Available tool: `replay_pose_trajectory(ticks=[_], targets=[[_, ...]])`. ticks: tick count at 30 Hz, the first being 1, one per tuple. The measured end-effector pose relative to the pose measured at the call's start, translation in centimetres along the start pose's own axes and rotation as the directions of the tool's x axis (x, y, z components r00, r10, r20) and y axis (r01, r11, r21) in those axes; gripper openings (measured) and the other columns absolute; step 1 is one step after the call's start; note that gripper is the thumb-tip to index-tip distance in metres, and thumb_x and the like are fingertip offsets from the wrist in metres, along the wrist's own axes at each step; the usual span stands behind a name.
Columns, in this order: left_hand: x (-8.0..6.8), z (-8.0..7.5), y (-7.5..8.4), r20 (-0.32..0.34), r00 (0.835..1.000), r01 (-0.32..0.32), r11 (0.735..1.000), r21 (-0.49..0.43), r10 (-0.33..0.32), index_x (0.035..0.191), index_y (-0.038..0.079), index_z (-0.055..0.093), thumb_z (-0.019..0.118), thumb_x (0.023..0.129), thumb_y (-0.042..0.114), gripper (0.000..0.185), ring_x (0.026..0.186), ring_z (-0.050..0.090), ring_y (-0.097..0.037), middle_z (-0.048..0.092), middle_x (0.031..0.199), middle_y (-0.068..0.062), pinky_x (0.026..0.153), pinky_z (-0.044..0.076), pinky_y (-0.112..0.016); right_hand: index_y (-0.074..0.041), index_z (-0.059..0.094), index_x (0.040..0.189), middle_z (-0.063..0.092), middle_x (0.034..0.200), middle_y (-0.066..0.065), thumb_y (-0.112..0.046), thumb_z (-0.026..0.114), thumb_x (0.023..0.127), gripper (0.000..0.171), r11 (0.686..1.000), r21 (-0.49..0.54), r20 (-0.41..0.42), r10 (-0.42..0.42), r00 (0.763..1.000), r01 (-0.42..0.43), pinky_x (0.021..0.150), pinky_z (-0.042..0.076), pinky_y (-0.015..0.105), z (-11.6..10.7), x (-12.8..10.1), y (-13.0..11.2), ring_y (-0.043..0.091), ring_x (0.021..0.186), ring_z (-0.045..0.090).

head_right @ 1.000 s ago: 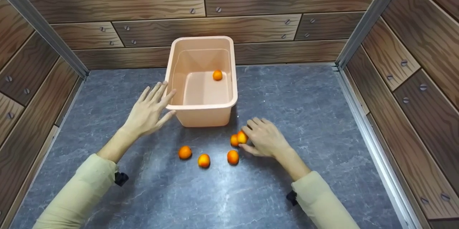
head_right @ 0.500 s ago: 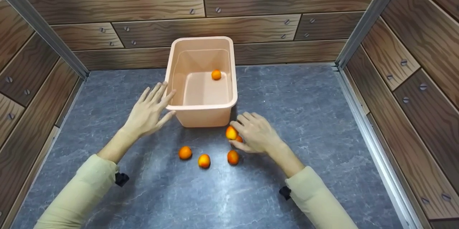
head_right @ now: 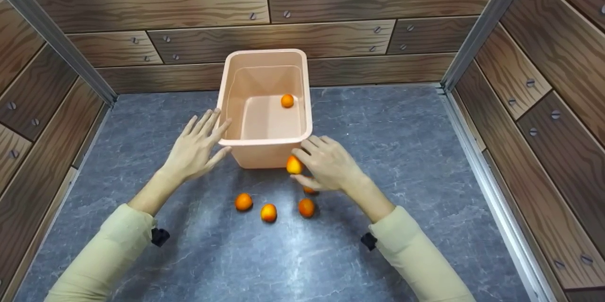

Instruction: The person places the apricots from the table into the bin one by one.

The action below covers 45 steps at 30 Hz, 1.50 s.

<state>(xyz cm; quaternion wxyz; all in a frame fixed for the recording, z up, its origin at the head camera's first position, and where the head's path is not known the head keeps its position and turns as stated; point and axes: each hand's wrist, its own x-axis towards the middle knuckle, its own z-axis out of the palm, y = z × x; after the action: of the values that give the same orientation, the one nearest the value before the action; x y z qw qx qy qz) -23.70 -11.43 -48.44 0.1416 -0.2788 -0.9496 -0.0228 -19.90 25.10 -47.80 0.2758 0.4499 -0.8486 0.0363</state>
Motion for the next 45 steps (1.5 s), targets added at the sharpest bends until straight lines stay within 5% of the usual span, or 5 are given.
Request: replay_pose_trajectory(ticks=[17,45], targets=[[0.0,-0.2,0.0,0.0,1.0,-0.005,1.0,0.012,0.005,0.162,0.02,0.043,0.04,0.107,0.061,0.069,0.159,0.036,-0.039,0.032,0.173,-0.018,0.129,0.03,-0.062,-0.01,0.073,0.114,0.071,0.096,0.007,-0.051,0.082,0.081,0.054,0.999,-0.032,-0.055,-0.037,0.998,0.036,0.071,0.059,0.041,-1.0,2.7,0.9,0.029,0.084,0.068],[0.0,-0.1,-0.1,0.012,1.0,0.001,1.0,-0.006,-0.001,0.164,0.02,0.04,0.039,0.108,0.061,0.07,0.16,0.035,-0.038,0.029,0.174,-0.018,0.129,0.03,-0.061,-0.01,0.072,0.114,0.071,0.095,0.007,-0.054,0.072,0.093,0.049,0.998,-0.063,-0.048,-0.029,0.998,0.026,0.065,0.054,0.038,0.0,7.3,3.6,0.028,0.078,0.066]])
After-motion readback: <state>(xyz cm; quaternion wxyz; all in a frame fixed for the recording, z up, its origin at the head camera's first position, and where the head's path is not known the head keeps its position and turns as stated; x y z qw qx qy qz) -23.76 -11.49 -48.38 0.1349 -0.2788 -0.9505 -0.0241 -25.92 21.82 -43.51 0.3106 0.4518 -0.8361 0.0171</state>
